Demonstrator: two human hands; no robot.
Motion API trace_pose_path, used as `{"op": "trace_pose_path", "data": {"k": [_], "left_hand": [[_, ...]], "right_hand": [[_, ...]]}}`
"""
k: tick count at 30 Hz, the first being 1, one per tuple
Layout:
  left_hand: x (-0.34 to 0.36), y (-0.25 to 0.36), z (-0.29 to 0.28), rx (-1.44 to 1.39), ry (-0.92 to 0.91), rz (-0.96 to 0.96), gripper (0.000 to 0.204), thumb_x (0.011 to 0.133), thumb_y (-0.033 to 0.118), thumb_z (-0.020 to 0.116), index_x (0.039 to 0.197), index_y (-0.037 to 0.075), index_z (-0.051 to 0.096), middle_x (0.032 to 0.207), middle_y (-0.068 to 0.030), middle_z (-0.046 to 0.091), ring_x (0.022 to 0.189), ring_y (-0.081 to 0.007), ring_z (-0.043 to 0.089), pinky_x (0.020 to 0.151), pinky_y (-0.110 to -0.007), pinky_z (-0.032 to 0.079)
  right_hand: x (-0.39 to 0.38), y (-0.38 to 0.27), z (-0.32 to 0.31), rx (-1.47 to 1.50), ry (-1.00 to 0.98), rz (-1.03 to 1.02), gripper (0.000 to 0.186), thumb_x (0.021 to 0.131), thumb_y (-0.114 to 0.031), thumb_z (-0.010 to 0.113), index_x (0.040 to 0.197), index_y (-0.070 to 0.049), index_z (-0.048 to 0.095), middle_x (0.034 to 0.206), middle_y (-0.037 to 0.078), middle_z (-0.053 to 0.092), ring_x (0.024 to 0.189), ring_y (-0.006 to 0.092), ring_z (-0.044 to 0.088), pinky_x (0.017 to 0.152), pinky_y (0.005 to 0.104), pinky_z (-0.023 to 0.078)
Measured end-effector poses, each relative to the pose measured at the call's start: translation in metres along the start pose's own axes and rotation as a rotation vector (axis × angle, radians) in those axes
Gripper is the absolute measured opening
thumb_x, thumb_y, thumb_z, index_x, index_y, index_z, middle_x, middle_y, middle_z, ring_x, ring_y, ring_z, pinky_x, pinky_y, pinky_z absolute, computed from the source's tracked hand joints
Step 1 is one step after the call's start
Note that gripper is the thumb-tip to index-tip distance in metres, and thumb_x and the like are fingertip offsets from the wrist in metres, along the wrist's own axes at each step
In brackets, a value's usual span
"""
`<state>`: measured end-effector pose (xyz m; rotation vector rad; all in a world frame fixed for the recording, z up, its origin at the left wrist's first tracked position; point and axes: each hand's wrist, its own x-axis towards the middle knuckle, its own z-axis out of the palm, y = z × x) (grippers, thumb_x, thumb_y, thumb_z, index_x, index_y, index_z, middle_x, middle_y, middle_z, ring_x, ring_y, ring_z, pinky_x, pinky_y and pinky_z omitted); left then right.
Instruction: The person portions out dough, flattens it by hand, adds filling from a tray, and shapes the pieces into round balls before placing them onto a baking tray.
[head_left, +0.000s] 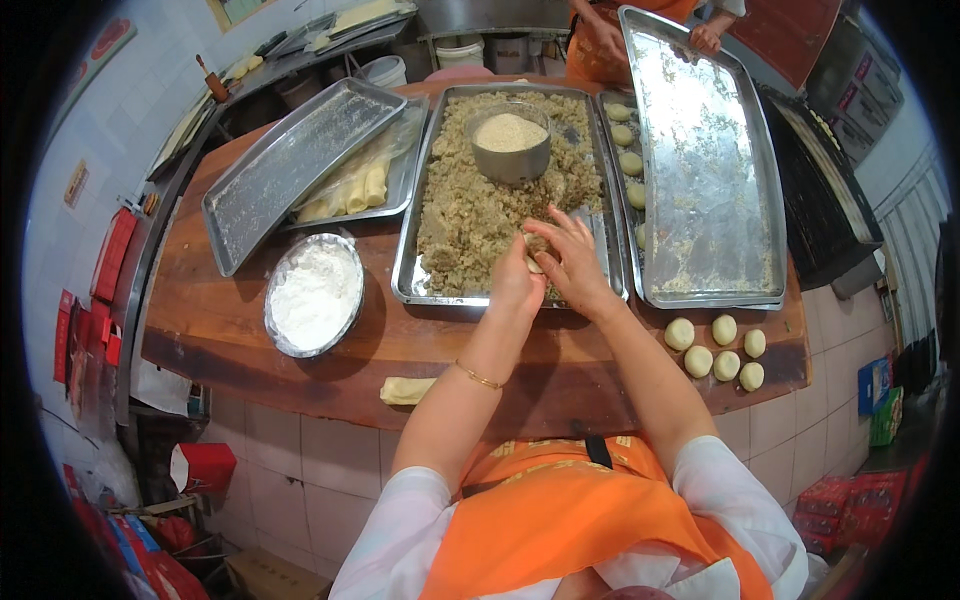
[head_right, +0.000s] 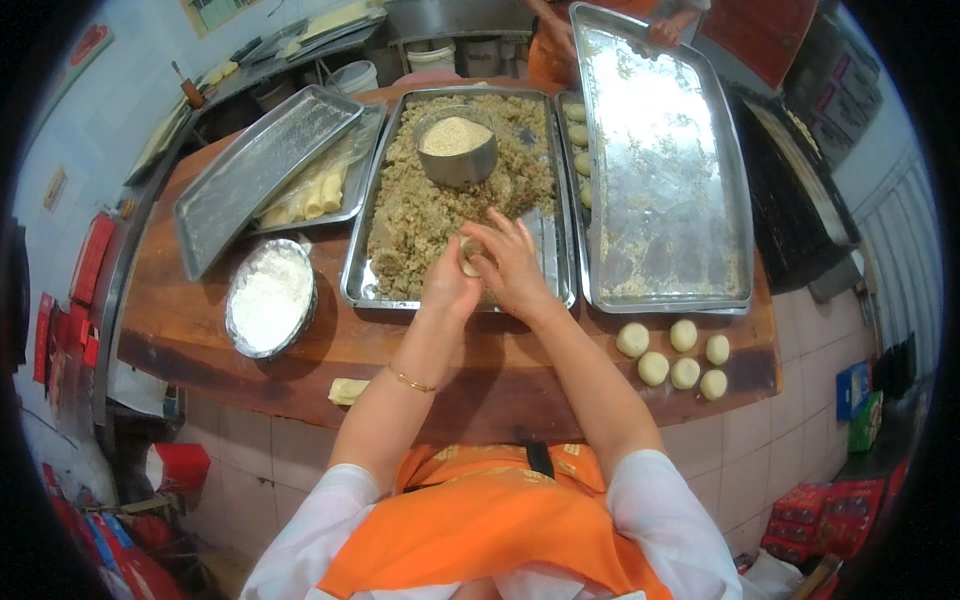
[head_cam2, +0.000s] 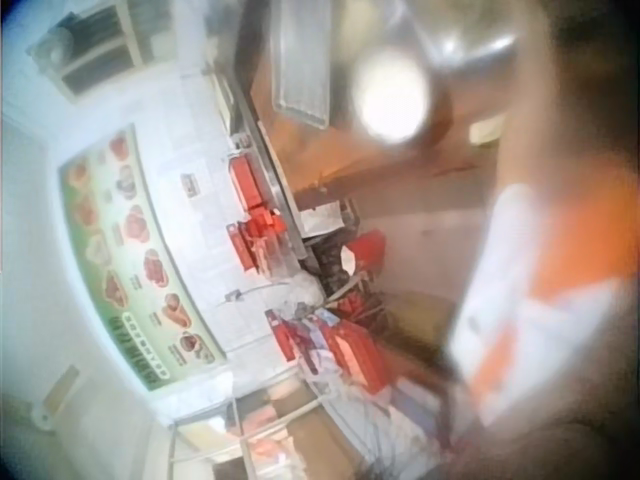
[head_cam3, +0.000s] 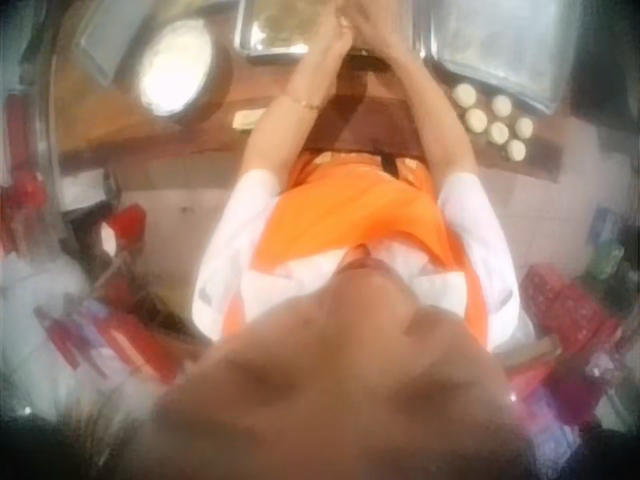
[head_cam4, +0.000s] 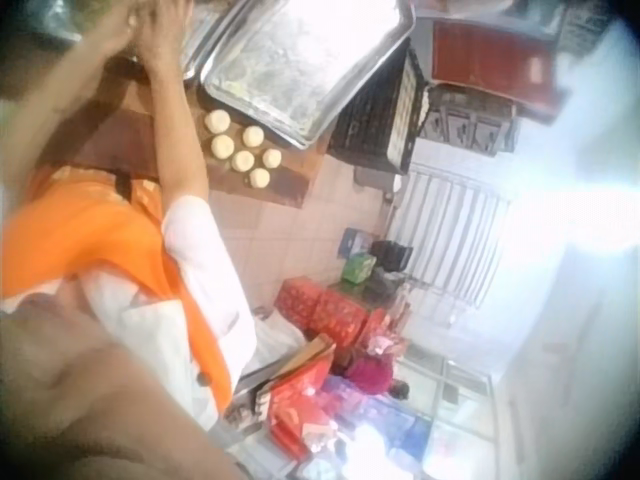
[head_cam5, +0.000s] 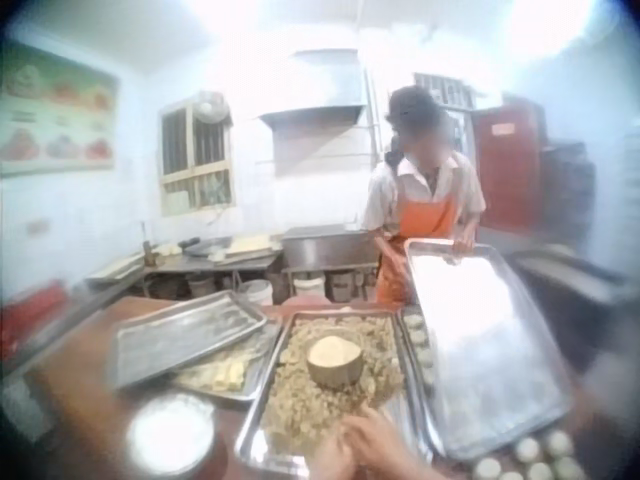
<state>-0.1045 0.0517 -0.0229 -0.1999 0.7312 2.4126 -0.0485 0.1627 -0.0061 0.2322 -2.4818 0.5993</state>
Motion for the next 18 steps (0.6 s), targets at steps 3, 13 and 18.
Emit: {"op": "trace_pose_path", "data": {"k": [3,13,18], "left_hand": [[0.005,0.002,-0.016,0.022,-0.006,-0.011,0.036,0.112,0.027,0.037,0.132,0.001,0.049,0.124,-0.0132,0.058,0.111,-0.0234,0.06,0.098,-0.043,0.051],[-0.003,-0.002,-0.017,0.237,-0.051,0.215,0.02,0.106,0.019,0.054,0.117,0.003,0.059,0.105,-0.0062,0.064,0.093,-0.0145,0.063,0.081,-0.03,0.054],[0.0,-0.007,-0.016,0.258,-0.025,0.29,0.026,0.108,0.018,0.05,0.127,0.001,0.055,0.11,-0.0081,0.063,0.093,-0.0149,0.063,0.077,-0.03,0.055]], "right_hand": [[0.0,-0.002,-0.003,0.06,0.069,0.005,0.044,0.088,-0.008,0.069,0.132,-0.015,0.064,0.121,0.014,0.064,0.119,0.0272,0.057,0.099,0.0404,0.047],[0.001,-0.015,0.003,0.361,0.164,0.202,0.023,0.081,0.003,0.076,0.103,-0.005,0.072,0.091,0.008,0.068,0.083,0.0207,0.067,0.071,0.0313,0.055],[0.001,-0.028,0.0,0.438,0.204,0.174,0.029,0.079,0.002,0.075,0.106,-0.006,0.07,0.099,0.011,0.067,0.091,0.0302,0.067,0.075,0.0372,0.057]]}}
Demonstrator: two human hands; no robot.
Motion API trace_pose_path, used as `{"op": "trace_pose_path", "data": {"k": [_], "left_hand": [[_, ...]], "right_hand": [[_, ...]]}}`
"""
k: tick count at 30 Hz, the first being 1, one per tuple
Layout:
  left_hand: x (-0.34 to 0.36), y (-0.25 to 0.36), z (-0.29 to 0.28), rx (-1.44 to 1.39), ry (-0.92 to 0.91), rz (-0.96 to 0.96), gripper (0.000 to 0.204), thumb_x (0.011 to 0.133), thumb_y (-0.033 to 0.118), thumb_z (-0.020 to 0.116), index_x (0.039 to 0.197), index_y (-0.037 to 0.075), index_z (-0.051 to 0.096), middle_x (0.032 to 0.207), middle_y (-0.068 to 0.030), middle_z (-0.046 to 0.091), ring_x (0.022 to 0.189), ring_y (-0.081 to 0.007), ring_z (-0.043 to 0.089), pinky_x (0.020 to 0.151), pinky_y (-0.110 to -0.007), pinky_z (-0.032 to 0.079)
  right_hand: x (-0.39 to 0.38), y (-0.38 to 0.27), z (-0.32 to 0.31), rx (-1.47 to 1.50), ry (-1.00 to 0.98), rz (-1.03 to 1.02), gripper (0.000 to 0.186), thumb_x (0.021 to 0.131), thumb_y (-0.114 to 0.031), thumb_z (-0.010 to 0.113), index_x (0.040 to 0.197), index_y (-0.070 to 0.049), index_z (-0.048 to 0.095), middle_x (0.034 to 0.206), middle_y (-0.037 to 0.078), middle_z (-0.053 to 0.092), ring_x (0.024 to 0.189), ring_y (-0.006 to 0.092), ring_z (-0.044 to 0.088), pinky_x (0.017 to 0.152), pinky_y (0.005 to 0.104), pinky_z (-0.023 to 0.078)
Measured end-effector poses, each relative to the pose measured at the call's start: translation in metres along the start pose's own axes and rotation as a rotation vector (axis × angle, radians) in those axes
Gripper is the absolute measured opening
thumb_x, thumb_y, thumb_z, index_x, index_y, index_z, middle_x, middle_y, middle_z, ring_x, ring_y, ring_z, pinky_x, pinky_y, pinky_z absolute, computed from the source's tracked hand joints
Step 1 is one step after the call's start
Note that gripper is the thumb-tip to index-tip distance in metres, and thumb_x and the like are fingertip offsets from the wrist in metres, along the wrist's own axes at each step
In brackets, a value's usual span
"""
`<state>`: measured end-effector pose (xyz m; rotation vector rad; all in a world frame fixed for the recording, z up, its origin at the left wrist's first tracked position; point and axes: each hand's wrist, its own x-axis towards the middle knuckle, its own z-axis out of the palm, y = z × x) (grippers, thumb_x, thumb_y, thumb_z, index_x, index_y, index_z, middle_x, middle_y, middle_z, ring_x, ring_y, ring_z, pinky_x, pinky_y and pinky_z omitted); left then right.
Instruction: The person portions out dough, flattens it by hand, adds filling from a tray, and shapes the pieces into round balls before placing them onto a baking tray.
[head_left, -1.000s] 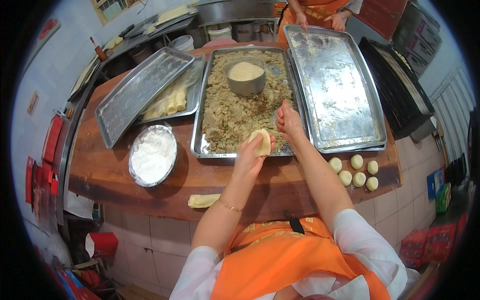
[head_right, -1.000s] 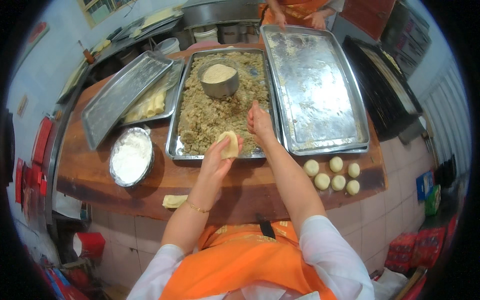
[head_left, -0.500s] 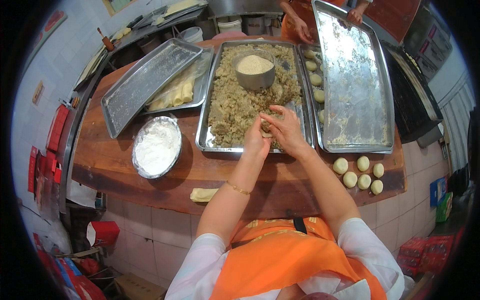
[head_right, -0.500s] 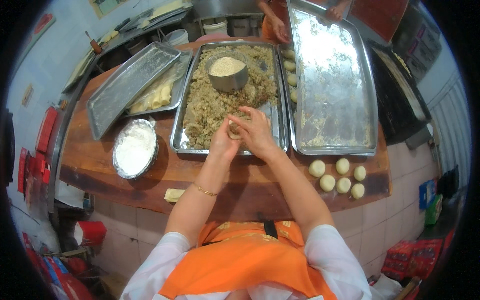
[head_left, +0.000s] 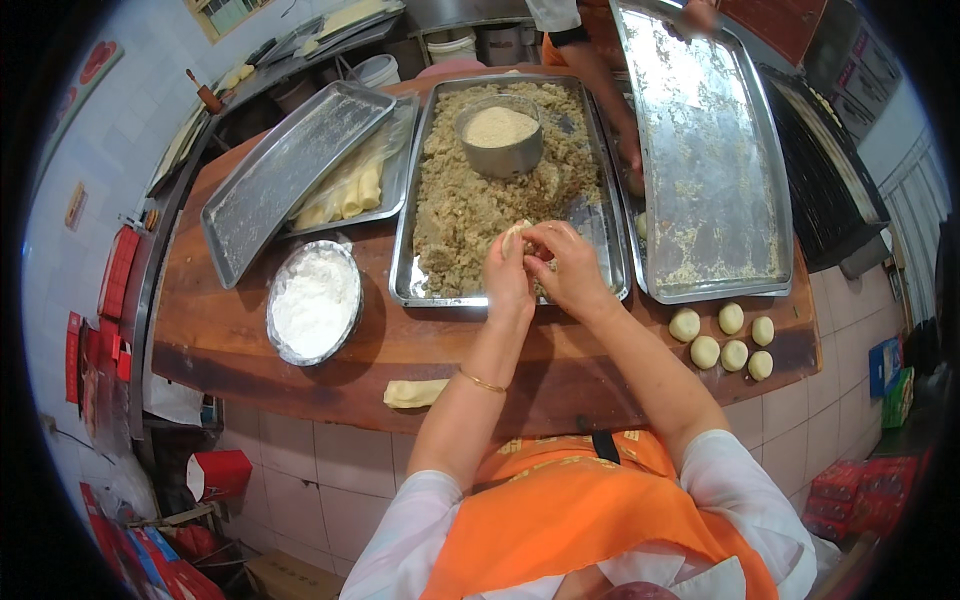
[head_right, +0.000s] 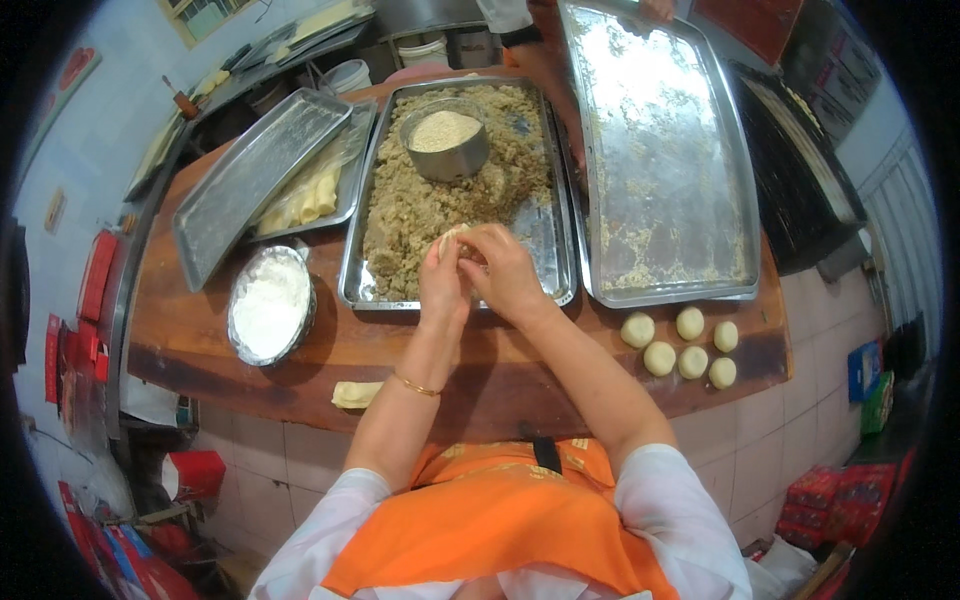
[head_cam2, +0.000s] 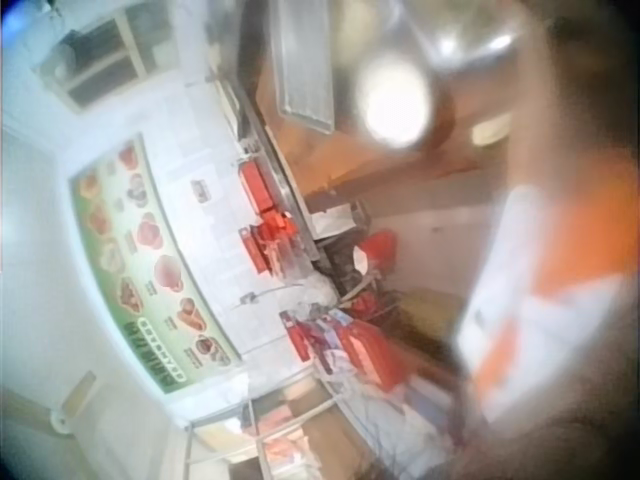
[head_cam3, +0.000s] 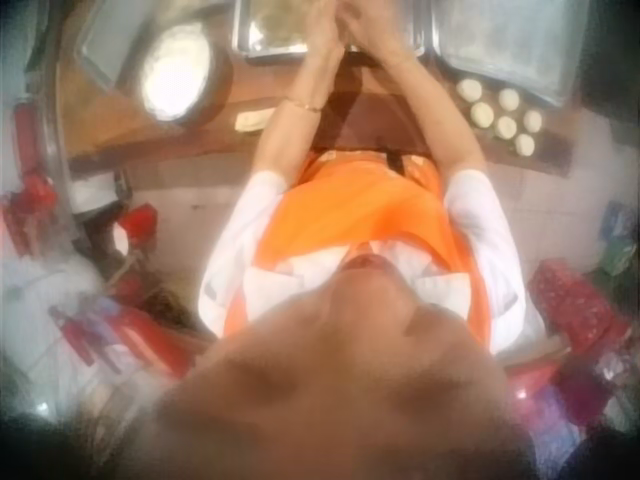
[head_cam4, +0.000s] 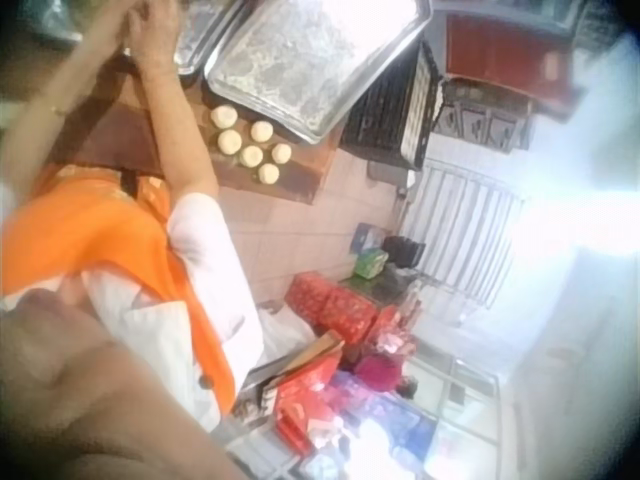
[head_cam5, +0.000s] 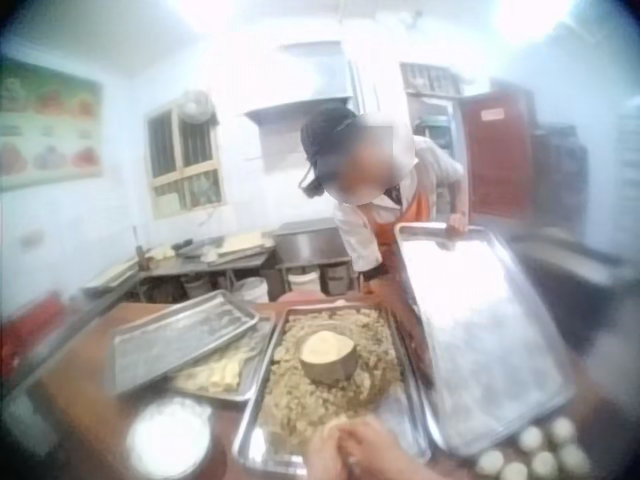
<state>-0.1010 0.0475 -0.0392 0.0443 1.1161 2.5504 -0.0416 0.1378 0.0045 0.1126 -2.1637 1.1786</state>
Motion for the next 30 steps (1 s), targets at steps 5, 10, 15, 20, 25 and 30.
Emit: {"op": "trace_pose_path", "data": {"k": [5,10,15,20,25,30], "left_hand": [[-0.006,0.008,-0.004,-0.067,-0.111,-0.033,0.036,0.109,0.017,0.045,0.141,0.0,0.047,0.116,-0.009,0.062,0.098,-0.0147,0.062,0.083,-0.029,0.054],[-0.012,0.004,-0.001,0.067,-0.046,0.007,0.036,0.109,0.015,0.044,0.142,0.001,0.047,0.122,-0.0095,0.062,0.104,-0.0152,0.062,0.09,-0.029,0.053],[-0.025,0.036,0.013,0.184,-0.129,-0.081,0.041,0.11,0.019,0.043,0.148,0.003,0.045,0.127,-0.0099,0.061,0.111,-0.0175,0.061,0.096,-0.034,0.052],[-0.014,0.051,0.027,-0.109,-0.049,-0.033,0.048,0.11,0.037,0.042,0.132,-0.003,0.057,0.118,-0.0165,0.065,0.099,-0.0241,0.065,0.089,-0.037,0.054],[-0.008,0.016,0.018,-0.125,0.089,-0.004,0.044,0.108,0.034,0.048,0.103,-0.007,0.064,0.105,-0.0189,0.068,0.095,-0.0239,0.065,0.086,-0.037,0.054],[-0.007,0.015,0.005,-0.308,0.105,-0.161,0.034,0.106,0.031,0.054,0.1,-0.001,0.062,0.097,-0.013,0.065,0.085,-0.0226,0.065,0.078,-0.036,0.056]], "right_hand": [[-0.004,0.012,0.003,-0.077,0.029,-0.142,0.034,0.078,0.003,0.074,0.109,-0.008,0.069,0.105,0.011,0.067,0.096,0.0309,0.067,0.079,0.0378,0.057],[-0.009,0.015,0.006,-0.148,-0.009,-0.093,0.034,0.078,0.002,0.074,0.109,-0.01,0.069,0.103,0.01,0.067,0.095,0.0307,0.067,0.079,0.0379,0.057],[0.001,0.0,-0.006,-0.082,0.057,-0.013,0.027,0.08,-0.003,0.076,0.106,-0.008,0.071,0.098,0.01,0.068,0.084,0.0261,0.07,0.074,0.0345,0.057],[0.013,-0.019,-0.014,0.136,0.066,0.146,0.023,0.079,-0.003,0.078,0.101,-0.005,0.072,0.1,0.011,0.069,0.082,0.0254,0.07,0.074,0.0319,0.057],[-0.006,-0.024,0.002,-0.071,0.065,-0.036,0.015,0.082,0.0,0.075,0.096,-0.003,0.072,0.098,0.012,0.069,0.087,0.0287,0.069,0.075,0.0345,0.057],[-0.009,-0.014,-0.002,-0.054,0.029,-0.201,0.023,0.082,0.001,0.075,0.105,-0.005,0.072,0.097,0.013,0.069,0.086,0.0289,0.069,0.075,0.0336,0.057]]}}
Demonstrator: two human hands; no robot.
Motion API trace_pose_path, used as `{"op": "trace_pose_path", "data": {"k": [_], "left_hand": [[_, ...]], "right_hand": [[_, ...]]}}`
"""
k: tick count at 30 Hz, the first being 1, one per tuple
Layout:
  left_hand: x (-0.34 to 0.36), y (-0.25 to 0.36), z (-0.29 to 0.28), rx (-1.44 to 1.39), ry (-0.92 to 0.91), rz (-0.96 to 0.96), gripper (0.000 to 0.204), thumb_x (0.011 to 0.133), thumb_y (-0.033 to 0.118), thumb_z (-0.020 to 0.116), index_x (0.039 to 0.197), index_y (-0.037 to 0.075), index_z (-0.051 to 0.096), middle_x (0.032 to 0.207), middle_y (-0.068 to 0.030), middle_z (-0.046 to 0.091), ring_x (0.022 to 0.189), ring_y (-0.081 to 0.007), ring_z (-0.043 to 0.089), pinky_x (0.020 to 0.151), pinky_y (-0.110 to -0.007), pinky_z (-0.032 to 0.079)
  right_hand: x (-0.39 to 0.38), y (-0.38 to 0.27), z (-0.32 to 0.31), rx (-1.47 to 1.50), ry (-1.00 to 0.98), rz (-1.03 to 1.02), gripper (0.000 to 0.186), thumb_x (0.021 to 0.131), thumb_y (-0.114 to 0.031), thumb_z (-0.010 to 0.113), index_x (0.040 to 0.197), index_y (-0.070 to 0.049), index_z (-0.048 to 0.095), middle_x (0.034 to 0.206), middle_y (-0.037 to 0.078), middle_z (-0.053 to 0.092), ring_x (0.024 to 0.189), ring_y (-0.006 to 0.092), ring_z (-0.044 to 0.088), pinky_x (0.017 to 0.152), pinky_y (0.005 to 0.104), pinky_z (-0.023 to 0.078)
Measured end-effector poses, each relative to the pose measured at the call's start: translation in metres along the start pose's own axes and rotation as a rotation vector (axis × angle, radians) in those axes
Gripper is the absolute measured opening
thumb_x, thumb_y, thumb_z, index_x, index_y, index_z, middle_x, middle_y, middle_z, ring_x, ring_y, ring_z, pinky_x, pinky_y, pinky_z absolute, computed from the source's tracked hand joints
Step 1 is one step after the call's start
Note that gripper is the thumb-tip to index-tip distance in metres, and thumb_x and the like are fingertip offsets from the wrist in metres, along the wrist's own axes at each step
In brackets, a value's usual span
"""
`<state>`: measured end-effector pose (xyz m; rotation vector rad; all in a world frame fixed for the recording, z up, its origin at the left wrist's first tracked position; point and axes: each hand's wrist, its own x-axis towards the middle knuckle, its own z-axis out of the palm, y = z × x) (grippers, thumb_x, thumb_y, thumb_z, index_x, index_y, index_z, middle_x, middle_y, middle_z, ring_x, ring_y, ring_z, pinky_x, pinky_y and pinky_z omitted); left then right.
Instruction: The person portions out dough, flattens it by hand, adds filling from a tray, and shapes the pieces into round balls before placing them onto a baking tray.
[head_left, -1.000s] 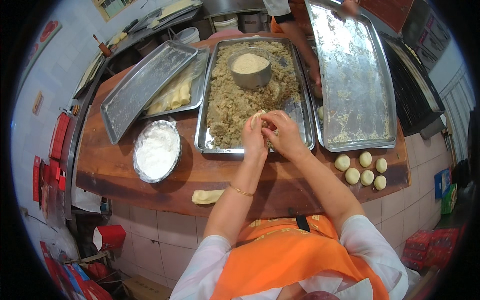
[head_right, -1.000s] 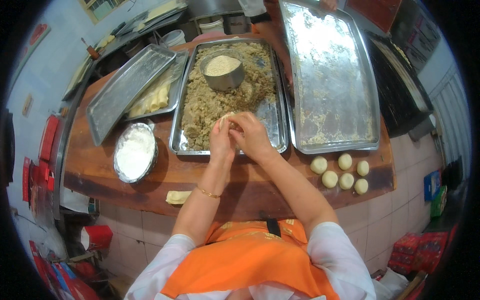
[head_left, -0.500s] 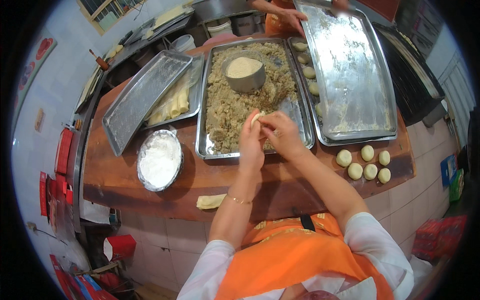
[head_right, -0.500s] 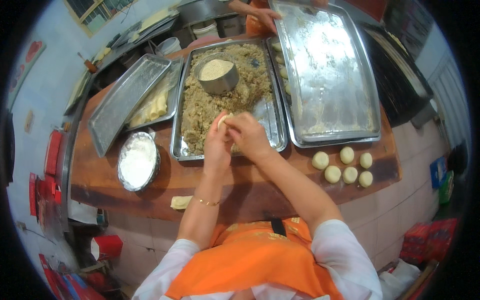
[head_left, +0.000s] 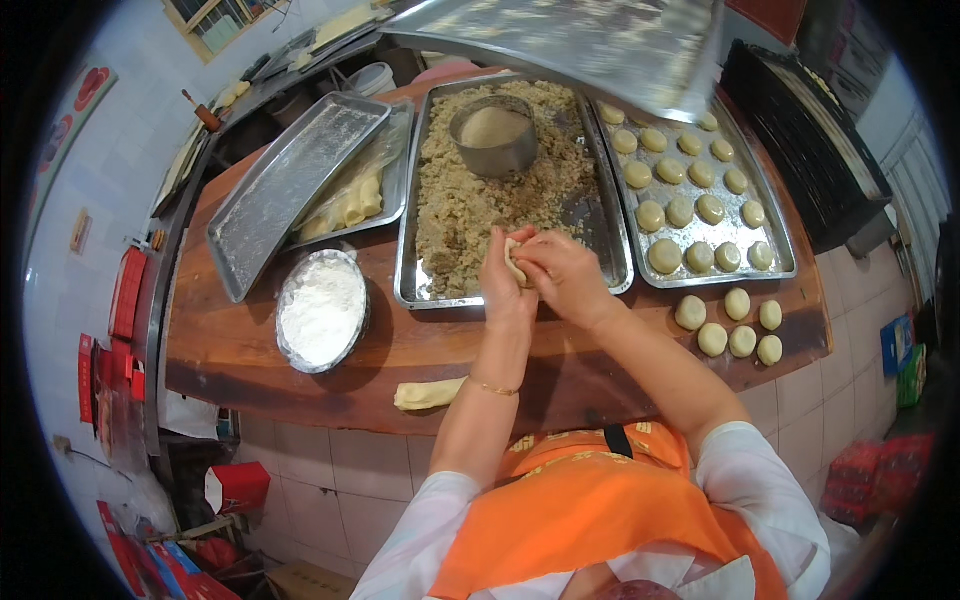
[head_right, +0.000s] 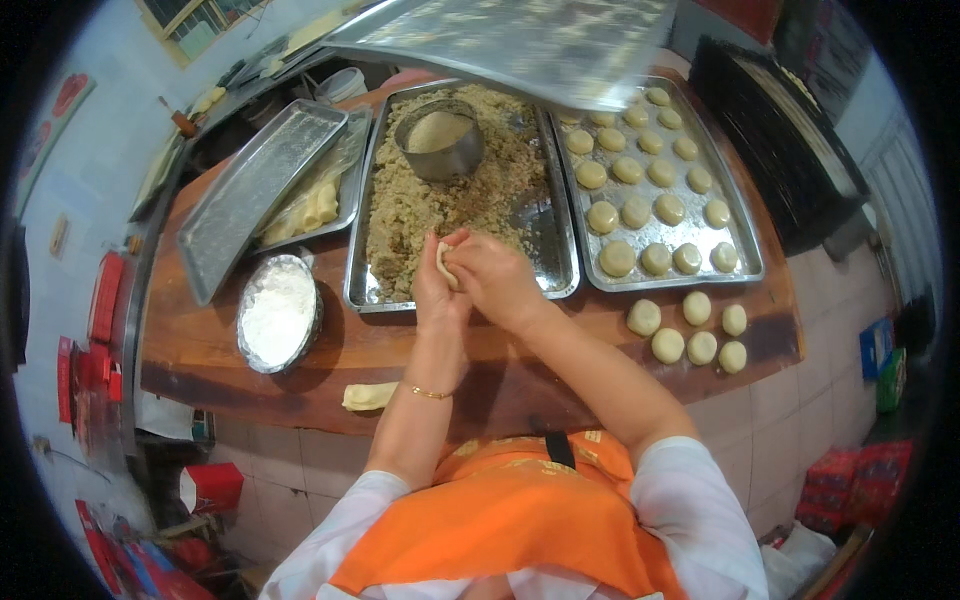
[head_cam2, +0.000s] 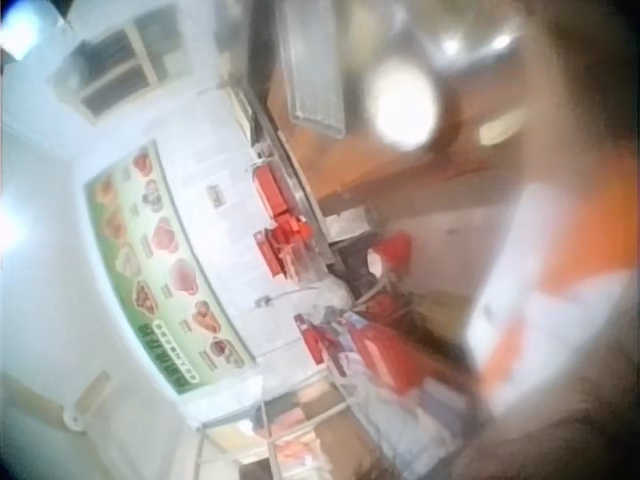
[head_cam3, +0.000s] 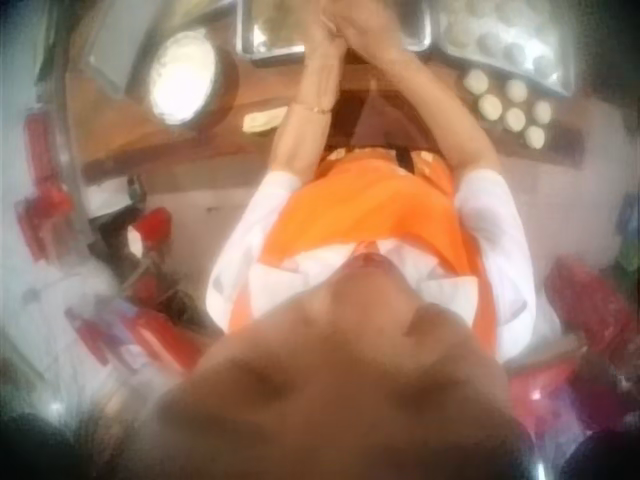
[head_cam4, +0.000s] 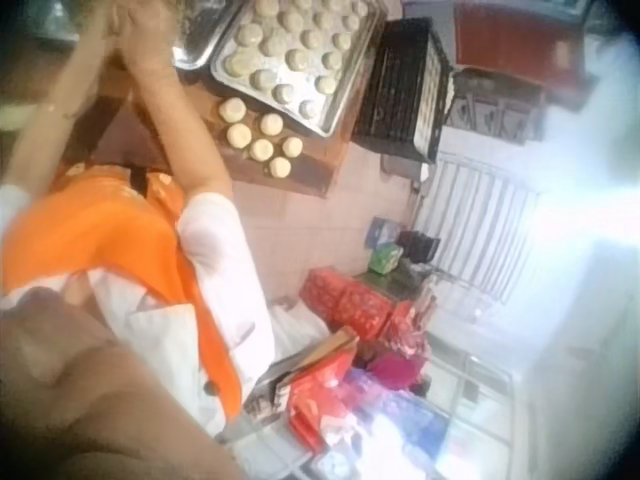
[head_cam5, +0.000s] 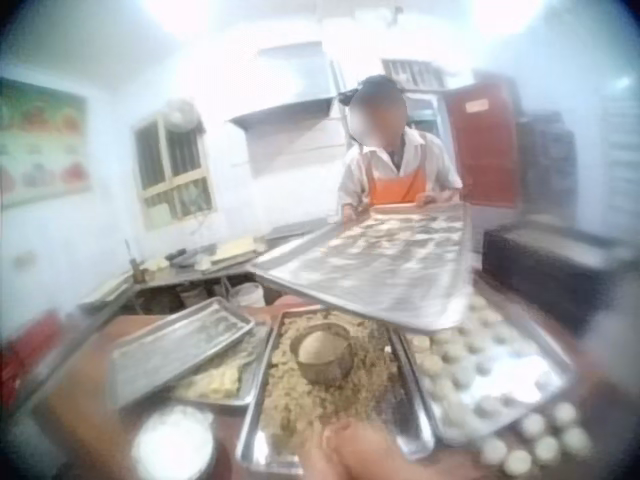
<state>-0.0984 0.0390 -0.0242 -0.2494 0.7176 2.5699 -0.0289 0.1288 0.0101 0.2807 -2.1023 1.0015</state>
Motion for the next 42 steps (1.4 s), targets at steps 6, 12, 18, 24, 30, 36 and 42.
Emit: {"op": "trace_pose_path", "data": {"k": [6,12,18,24,30,36,42], "left_hand": [[0.002,0.002,0.004,-0.056,0.056,0.014,0.031,0.104,0.037,0.058,0.094,0.008,0.057,0.092,-0.0077,0.062,0.082,-0.0214,0.064,0.069,-0.036,0.057],[0.006,0.0,-0.003,-0.032,0.029,0.024,0.035,0.104,0.04,0.056,0.096,0.007,0.059,0.092,-0.0083,0.063,0.086,-0.0236,0.063,0.08,-0.039,0.057],[-0.013,0.01,0.005,0.062,-0.307,0.021,0.038,0.106,0.03,0.047,0.125,0.0,0.06,0.116,-0.0134,0.068,0.107,-0.0251,0.066,0.097,-0.039,0.054],[-0.005,-0.003,-0.009,0.163,-0.249,0.166,0.026,0.101,0.031,0.059,0.1,0.005,0.062,0.093,-0.0076,0.066,0.082,-0.0179,0.065,0.074,-0.032,0.056],[-0.019,0.014,0.015,0.255,-0.3,0.067,0.029,0.104,0.031,0.052,0.099,0.004,0.061,0.09,-0.006,0.064,0.074,-0.0137,0.062,0.06,-0.026,0.051],[-0.025,0.022,0.001,0.299,-0.385,0.057,0.023,0.103,0.03,0.05,0.102,0.009,0.06,0.088,-0.0039,0.063,0.063,-0.0073,0.058,0.044,-0.018,0.041],[-0.018,0.012,-0.007,0.358,-0.363,0.062,0.021,0.098,0.032,0.058,0.095,0.011,0.058,0.085,-0.001,0.062,0.056,-0.0053,0.053,0.041,-0.018,0.037]], "right_hand": [[0.005,0.024,0.001,0.333,-0.149,0.434,0.055,0.091,-0.028,0.068,0.143,-0.013,0.055,0.151,0.01,0.039,0.133,0.0267,0.045,0.104,0.0419,0.044],[-0.008,0.038,0.019,0.169,-0.193,0.271,0.052,0.097,-0.024,0.062,0.146,-0.008,0.051,0.141,0.01,0.053,0.128,0.0253,0.051,0.109,0.0373,0.041],[0.009,0.026,-0.002,0.678,-0.162,0.661,0.053,0.098,-0.02,0.061,0.148,-0.008,0.048,0.134,0.006,0.056,0.122,0.0154,0.052,0.106,0.0316,0.043],[-0.003,0.008,0.004,0.692,-0.273,0.654,0.054,0.097,-0.012,0.058,0.149,-0.005,0.045,0.134,0.006,0.056,0.118,0.0124,0.054,0.101,0.0284,0.045],[-0.002,0.009,0.006,0.767,-0.154,0.694,0.055,0.095,-0.01,0.058,0.148,-0.004,0.044,0.135,0.007,0.056,0.117,0.0136,0.055,0.101,0.0288,0.046],[0.005,0.003,-0.001,0.882,-0.231,0.727,0.061,0.092,-0.009,0.058,0.15,-0.005,0.042,0.132,0.007,0.057,0.114,0.0135,0.056,0.098,0.0281,0.048],[-0.01,0.016,0.013,0.726,-0.227,0.644,0.06,0.091,-0.015,0.06,0.149,-0.004,0.044,0.131,0.008,0.059,0.117,0.0137,0.057,0.098,0.0281,0.048]]}}
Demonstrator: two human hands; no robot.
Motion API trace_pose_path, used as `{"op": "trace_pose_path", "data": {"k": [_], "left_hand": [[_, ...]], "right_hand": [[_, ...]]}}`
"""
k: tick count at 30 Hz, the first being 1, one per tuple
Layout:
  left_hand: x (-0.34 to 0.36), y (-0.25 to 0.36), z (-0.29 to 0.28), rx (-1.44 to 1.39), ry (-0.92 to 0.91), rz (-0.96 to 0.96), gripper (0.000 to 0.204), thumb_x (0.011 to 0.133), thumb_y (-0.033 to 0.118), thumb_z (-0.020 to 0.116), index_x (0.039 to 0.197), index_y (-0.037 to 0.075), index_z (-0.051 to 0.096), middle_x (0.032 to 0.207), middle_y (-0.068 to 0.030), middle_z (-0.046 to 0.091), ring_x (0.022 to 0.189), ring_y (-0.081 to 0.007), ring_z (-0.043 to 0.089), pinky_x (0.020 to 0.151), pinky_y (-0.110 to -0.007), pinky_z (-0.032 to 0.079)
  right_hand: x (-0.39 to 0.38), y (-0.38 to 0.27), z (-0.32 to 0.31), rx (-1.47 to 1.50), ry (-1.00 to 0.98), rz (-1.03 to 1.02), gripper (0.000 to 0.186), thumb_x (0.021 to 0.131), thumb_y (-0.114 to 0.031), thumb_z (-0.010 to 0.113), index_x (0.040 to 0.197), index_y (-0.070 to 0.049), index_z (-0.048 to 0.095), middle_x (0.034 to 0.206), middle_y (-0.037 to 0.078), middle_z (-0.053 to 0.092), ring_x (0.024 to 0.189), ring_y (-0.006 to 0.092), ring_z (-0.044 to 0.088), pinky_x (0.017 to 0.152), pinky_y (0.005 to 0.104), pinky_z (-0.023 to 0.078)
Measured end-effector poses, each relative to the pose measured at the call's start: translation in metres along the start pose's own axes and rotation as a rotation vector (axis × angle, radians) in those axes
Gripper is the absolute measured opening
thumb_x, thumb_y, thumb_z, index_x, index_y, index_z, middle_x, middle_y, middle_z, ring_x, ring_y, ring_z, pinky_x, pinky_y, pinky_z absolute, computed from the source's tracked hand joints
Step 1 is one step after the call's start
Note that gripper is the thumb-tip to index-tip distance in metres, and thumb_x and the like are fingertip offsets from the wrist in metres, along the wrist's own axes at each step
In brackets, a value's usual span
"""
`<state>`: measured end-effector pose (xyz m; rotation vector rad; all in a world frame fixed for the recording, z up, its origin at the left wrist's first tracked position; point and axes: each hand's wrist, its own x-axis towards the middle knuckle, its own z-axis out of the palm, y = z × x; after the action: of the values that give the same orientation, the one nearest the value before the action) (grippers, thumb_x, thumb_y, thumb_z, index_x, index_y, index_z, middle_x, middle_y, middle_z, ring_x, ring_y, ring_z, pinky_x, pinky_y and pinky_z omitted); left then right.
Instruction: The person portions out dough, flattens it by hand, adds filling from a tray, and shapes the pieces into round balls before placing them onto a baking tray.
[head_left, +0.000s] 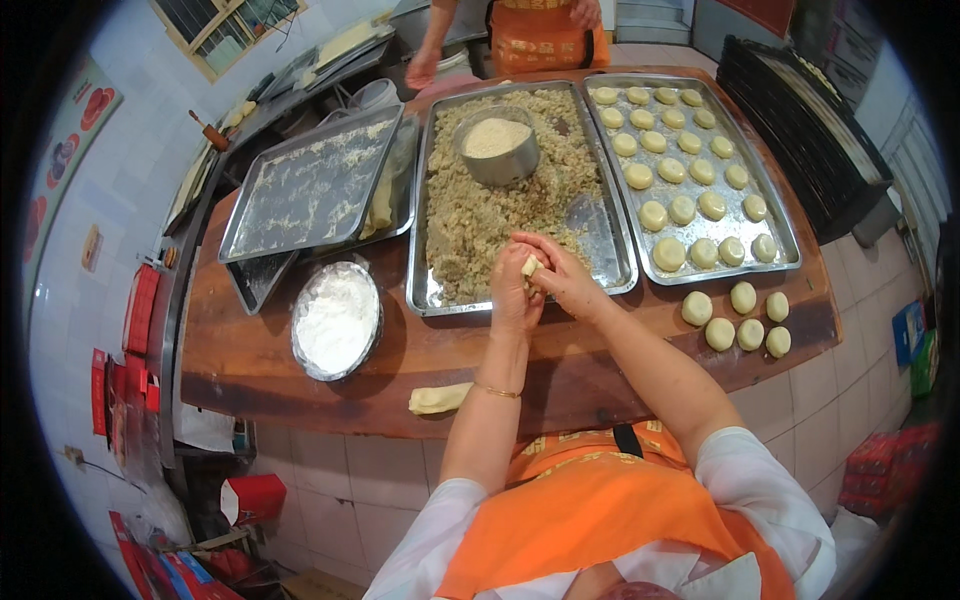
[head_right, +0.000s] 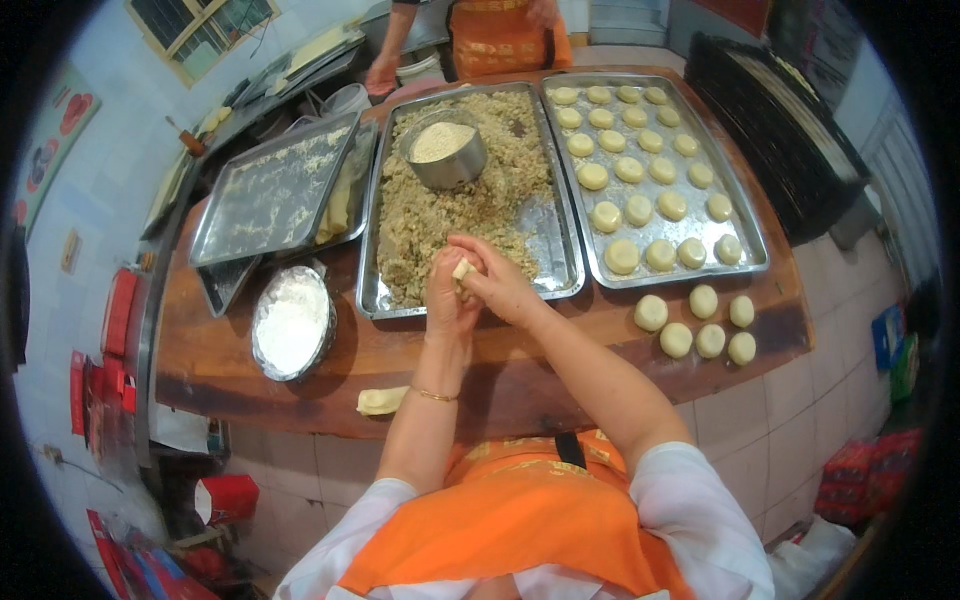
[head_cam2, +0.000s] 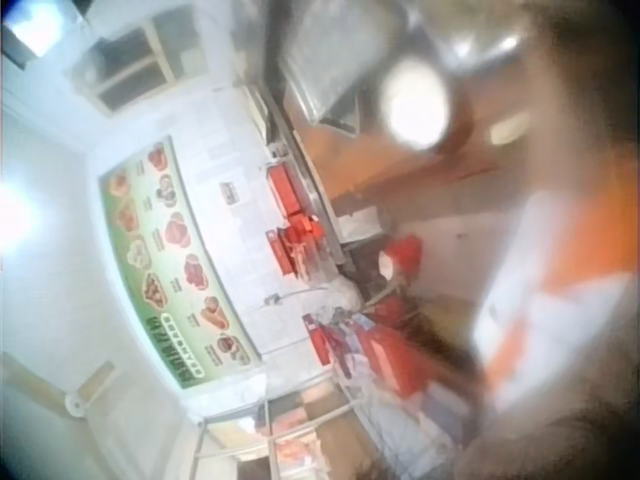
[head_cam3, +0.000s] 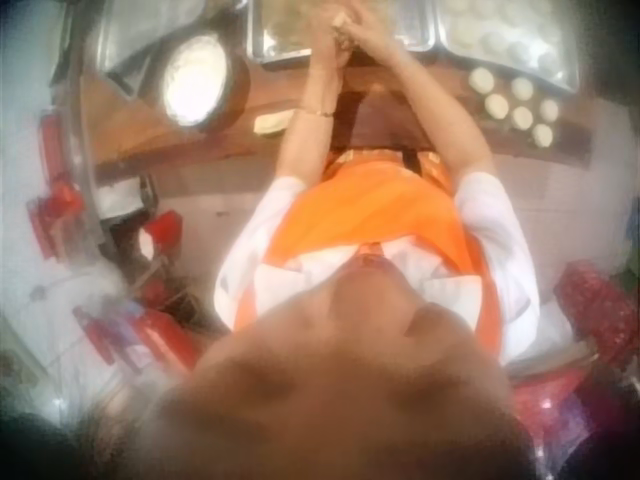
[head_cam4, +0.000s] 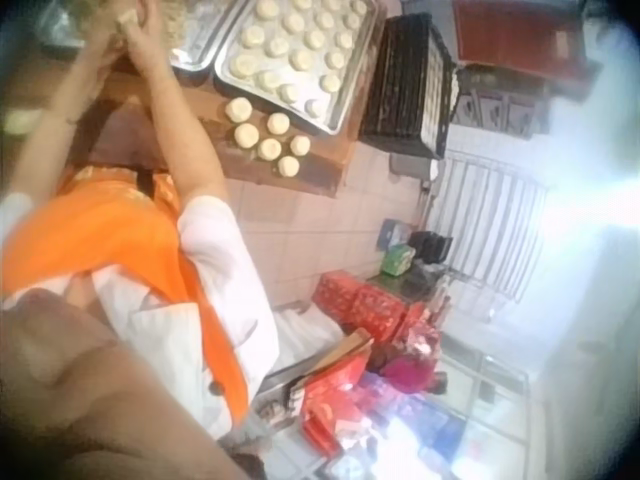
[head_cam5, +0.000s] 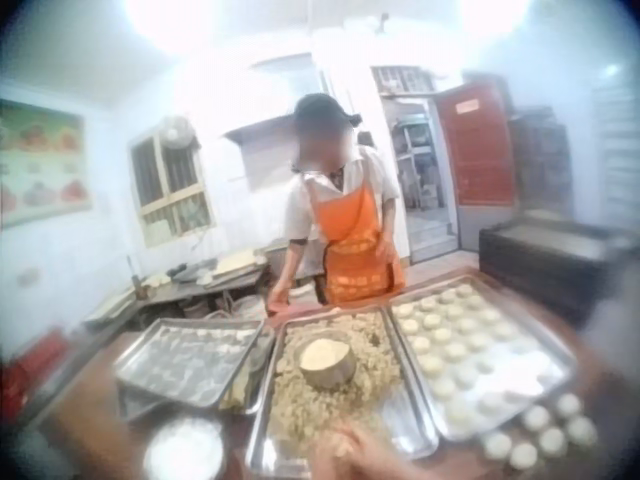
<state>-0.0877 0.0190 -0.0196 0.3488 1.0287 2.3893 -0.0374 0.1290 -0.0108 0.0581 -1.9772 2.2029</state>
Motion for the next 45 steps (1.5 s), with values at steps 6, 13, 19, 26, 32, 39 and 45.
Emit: {"op": "trace_pose_path", "data": {"k": [6,13,19,26,32,39,45], "left_hand": [[-0.02,0.031,0.048,-0.074,0.076,-0.04,0.03,0.103,0.036,0.05,0.101,0.009,0.063,0.082,-0.0015,0.064,0.054,-0.0065,0.052,0.04,-0.018,0.037],[-0.009,-0.008,-0.013,-0.095,-0.026,-0.089,0.033,0.103,0.039,0.051,0.108,0.009,0.061,0.09,0.0014,0.064,0.062,-0.0056,0.058,0.046,-0.018,0.043],[-0.006,-0.017,-0.017,-0.273,0.046,-0.059,0.046,0.105,0.046,0.048,0.13,0.008,0.054,0.124,-0.0067,0.062,0.113,-0.0175,0.06,0.097,-0.036,0.05],[-0.034,-0.002,0.033,-0.24,0.005,-0.203,0.05,0.106,0.053,0.044,0.137,0.014,0.05,0.127,-0.0026,0.059,0.115,-0.0157,0.061,0.094,-0.034,0.053],[-0.025,-0.024,-0.008,-0.376,-0.439,-0.087,0.05,0.107,0.052,0.042,0.141,0.015,0.045,0.131,-0.0023,0.057,0.12,-0.017,0.058,0.097,-0.036,0.051],[-0.04,-0.009,0.033,-0.235,-0.059,-0.124,0.047,0.109,0.049,0.039,0.142,0.017,0.044,0.131,-0.0014,0.058,0.12,-0.0163,0.059,0.096,-0.035,0.053],[-0.045,-0.016,0.032,-0.176,-0.081,-0.127,0.053,0.108,0.056,0.032,0.137,0.016,0.049,0.122,0.001,0.061,0.101,-0.0102,0.06,0.072,-0.026,0.05]], "right_hand": [[-0.005,-0.03,-0.004,0.263,0.037,0.146,0.062,0.088,-0.01,0.057,0.149,-0.004,0.044,0.127,0.006,0.058,0.112,0.0117,0.056,0.093,0.0256,0.048],[-0.005,-0.019,0.001,-0.121,-0.119,0.007,0.068,0.089,-0.012,0.058,0.154,-0.01,0.038,0.132,0.007,0.055,0.116,0.0158,0.055,0.099,0.0292,0.046],[-0.006,-0.031,-0.015,-0.391,-0.27,-0.192,0.08,0.087,-0.037,0.071,0.155,-0.013,0.036,0.153,0.016,0.041,0.141,0.0296,0.04,0.116,0.043,0.033],[-0.008,-0.044,-0.018,-0.812,-0.18,-0.424,0.071,0.09,-0.05,0.067,0.145,-0.009,0.049,0.142,0.017,0.057,0.144,0.0335,0.04,0.121,0.0514,0.024],[-0.014,-0.046,-0.007,-0.631,-0.042,-0.316,0.062,0.098,-0.044,0.06,0.145,-0.006,0.048,0.124,0.013,0.07,0.133,0.0271,0.054,0.12,0.0476,0.027],[-0.014,-0.057,-0.003,-0.707,0.007,-0.571,0.065,0.103,-0.042,0.054,0.154,-0.005,0.038,0.107,0.01,0.076,0.124,0.0264,0.061,0.118,0.0432,0.03],[-0.017,-0.053,-0.002,-0.467,0.06,-0.299,0.067,0.093,-0.031,0.065,0.151,-0.007,0.042,0.124,0.015,0.07,0.133,0.0337,0.054,0.115,0.0458,0.033]]}}
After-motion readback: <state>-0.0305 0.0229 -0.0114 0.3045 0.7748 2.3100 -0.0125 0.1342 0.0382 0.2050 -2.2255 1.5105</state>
